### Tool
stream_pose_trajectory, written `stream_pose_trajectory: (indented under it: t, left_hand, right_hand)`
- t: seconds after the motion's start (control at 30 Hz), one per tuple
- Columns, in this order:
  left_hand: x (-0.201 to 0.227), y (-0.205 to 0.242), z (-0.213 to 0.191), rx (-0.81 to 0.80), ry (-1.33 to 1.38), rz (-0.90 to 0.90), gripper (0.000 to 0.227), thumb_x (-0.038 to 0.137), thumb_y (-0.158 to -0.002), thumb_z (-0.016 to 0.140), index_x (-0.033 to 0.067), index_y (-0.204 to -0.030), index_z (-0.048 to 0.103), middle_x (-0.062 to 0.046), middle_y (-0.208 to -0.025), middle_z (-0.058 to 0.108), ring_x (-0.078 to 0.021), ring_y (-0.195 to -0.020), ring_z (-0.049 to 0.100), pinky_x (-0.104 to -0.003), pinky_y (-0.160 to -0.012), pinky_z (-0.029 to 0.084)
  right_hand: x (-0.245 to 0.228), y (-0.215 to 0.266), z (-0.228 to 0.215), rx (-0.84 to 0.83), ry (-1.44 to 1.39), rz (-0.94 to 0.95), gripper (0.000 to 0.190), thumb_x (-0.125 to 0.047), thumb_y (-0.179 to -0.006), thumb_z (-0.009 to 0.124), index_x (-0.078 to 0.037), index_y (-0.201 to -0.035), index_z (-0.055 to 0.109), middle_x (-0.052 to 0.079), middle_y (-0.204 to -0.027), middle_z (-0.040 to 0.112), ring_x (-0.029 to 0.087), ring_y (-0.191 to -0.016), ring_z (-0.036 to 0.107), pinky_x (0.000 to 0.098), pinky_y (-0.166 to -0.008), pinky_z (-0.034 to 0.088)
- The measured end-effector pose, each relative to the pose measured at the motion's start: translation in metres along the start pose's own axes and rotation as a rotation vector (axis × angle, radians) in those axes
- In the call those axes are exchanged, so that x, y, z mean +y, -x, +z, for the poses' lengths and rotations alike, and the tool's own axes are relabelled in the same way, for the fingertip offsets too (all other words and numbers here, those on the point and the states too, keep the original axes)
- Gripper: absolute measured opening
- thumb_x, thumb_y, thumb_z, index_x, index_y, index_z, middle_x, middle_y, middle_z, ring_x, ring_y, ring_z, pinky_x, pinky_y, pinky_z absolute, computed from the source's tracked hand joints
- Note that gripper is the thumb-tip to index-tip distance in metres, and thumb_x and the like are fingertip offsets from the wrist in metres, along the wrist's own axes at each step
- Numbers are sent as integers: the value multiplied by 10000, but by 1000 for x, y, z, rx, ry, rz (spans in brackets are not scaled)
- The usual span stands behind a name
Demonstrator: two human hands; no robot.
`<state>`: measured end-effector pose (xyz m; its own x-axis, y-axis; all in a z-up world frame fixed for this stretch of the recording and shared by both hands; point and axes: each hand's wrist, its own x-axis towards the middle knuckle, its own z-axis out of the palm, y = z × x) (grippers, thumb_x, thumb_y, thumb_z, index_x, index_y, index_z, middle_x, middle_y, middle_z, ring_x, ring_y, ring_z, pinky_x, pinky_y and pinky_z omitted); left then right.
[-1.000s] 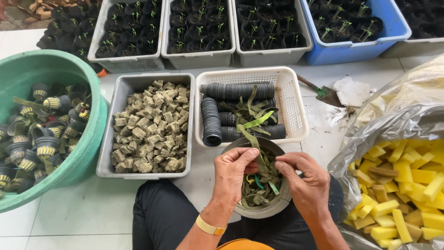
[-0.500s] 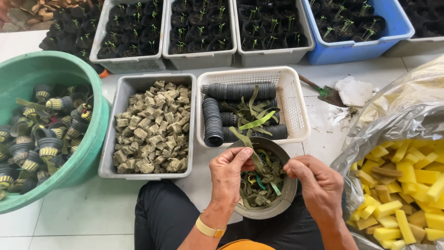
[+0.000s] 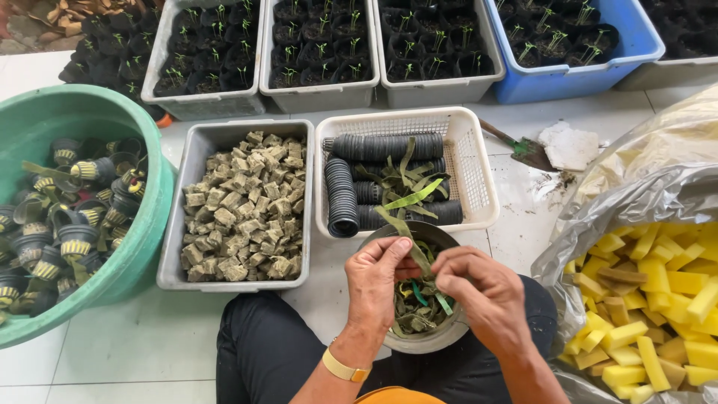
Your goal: The person is stripping or cleaning plant leaves or stems into a container to prepare them for planting or composting.
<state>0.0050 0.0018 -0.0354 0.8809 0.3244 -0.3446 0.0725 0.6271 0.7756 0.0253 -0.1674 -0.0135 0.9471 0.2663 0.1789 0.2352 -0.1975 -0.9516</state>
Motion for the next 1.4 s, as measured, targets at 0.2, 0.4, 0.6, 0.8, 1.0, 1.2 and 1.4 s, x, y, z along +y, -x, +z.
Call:
stream_pose_trajectory:
  t: [0.2,0.4,0.6,0.8,1.0,1.2,1.4]
  left_hand:
    - [0,-3,-2,15,61,30,154,95,-907,741,-39,-982,747,-83,-811,744,-156,-660,709,-322,-616,633]
    - [-1,0,4,-17,57,36,161,102,-914,730,-39,-990,743,-87,-824,753,-159,-675,724,-321,-622,631]
    - [0,-6,1,44,50,88,159,101,-924,731,-45,-987,743,-86,-811,749,-161,-650,706,-314,-607,609]
    - [-11,6,15,49,-80,175,166,97,-923,729,-54,-985,762,-62,-818,747,-121,-664,691,-268,-624,594]
    - [-11,3,10,74,-100,189,166,86,-933,735,-69,-987,759,-50,-827,738,-106,-673,675,-254,-632,593]
    - [-5,6,10,-14,-82,108,193,73,-912,726,-62,-1047,750,-55,-853,758,-111,-671,686,-264,-626,597]
    - [-11,16,8,-181,-134,54,229,77,-940,700,-71,-1108,746,-58,-877,767,-95,-696,698,-248,-629,592]
  right_hand:
    - [-14,1,-1,33,90,-26,92,-23,-840,740,23,-916,761,75,-1067,748,89,-792,677,242,-689,555]
    - [-3,-1,8,39,139,-53,146,-43,-809,770,25,-938,763,74,-1055,752,93,-801,698,247,-700,577]
    - [-14,9,-7,-86,167,-110,68,-46,-799,777,0,-835,743,72,-982,773,126,-790,721,272,-702,578]
    - [-26,-3,19,135,473,-417,190,-42,-755,810,-5,-930,747,138,-1007,713,219,-784,674,316,-699,545]
    - [-21,3,17,86,484,-489,132,1,-785,776,-2,-903,717,98,-938,712,244,-802,691,338,-714,558]
    - [-24,-10,8,68,367,-302,138,-83,-807,795,-14,-914,739,96,-976,730,189,-761,722,294,-676,580]
    - [-11,-12,12,165,252,-150,161,-92,-865,757,1,-996,756,81,-972,751,144,-765,729,275,-669,579]
